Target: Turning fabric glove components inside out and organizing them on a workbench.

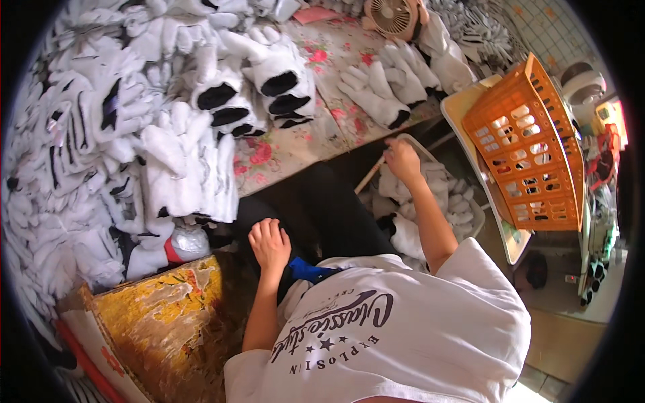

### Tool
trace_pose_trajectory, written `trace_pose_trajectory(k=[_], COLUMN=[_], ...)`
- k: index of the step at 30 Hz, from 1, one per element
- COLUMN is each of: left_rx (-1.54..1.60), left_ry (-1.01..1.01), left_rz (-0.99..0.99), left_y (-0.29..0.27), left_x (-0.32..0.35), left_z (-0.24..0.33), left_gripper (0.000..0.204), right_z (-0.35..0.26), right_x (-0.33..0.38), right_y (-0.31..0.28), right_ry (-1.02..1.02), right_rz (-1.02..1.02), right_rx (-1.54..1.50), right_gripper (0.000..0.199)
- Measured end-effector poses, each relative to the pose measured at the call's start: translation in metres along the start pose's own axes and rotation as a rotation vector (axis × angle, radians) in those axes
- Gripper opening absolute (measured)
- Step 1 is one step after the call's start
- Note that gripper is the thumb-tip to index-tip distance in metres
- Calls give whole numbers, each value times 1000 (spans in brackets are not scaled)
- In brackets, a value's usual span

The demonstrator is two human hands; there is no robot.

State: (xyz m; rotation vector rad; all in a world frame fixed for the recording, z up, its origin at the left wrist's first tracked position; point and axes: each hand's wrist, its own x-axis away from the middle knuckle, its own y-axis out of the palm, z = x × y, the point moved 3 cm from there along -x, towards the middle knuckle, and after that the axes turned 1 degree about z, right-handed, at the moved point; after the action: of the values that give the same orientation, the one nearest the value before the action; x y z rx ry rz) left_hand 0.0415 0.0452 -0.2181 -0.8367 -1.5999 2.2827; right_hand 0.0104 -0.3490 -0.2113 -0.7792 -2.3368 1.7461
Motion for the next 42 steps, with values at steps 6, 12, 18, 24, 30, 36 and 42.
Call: trace_pose_trajectory(k=[6, 12, 18, 24, 30, 36, 42], left_rx=[-33, -59, 288, 627, 652, 882, 660], left_ry=[-4, 18, -41, 373, 387, 93, 172], left_rz=[-12, -20, -50, 23, 140, -1, -96], left_y=[4, 7, 1, -106, -94, -40, 2], left_x=[2, 5, -4, -81, -85, -74, -45], left_z=[1, 2, 11, 128, 145, 125, 105], left_gripper=[28, 28, 45, 57, 20, 15, 47], right_z=[90, 108, 23, -87, -147, -146, -114], right_x=[103, 91, 53, 56, 69, 90, 103], right_y=[47, 42, -77, -134, -144, -37, 5], right_ry=[-97, 0, -63, -474, -259, 187, 221], right_rz=[-51, -75, -53, -216, 425, -70, -217], right_rx=[424, 275, -330, -504, -575, -940, -1019], right_gripper=[48, 44, 47, 56, 43, 54, 54])
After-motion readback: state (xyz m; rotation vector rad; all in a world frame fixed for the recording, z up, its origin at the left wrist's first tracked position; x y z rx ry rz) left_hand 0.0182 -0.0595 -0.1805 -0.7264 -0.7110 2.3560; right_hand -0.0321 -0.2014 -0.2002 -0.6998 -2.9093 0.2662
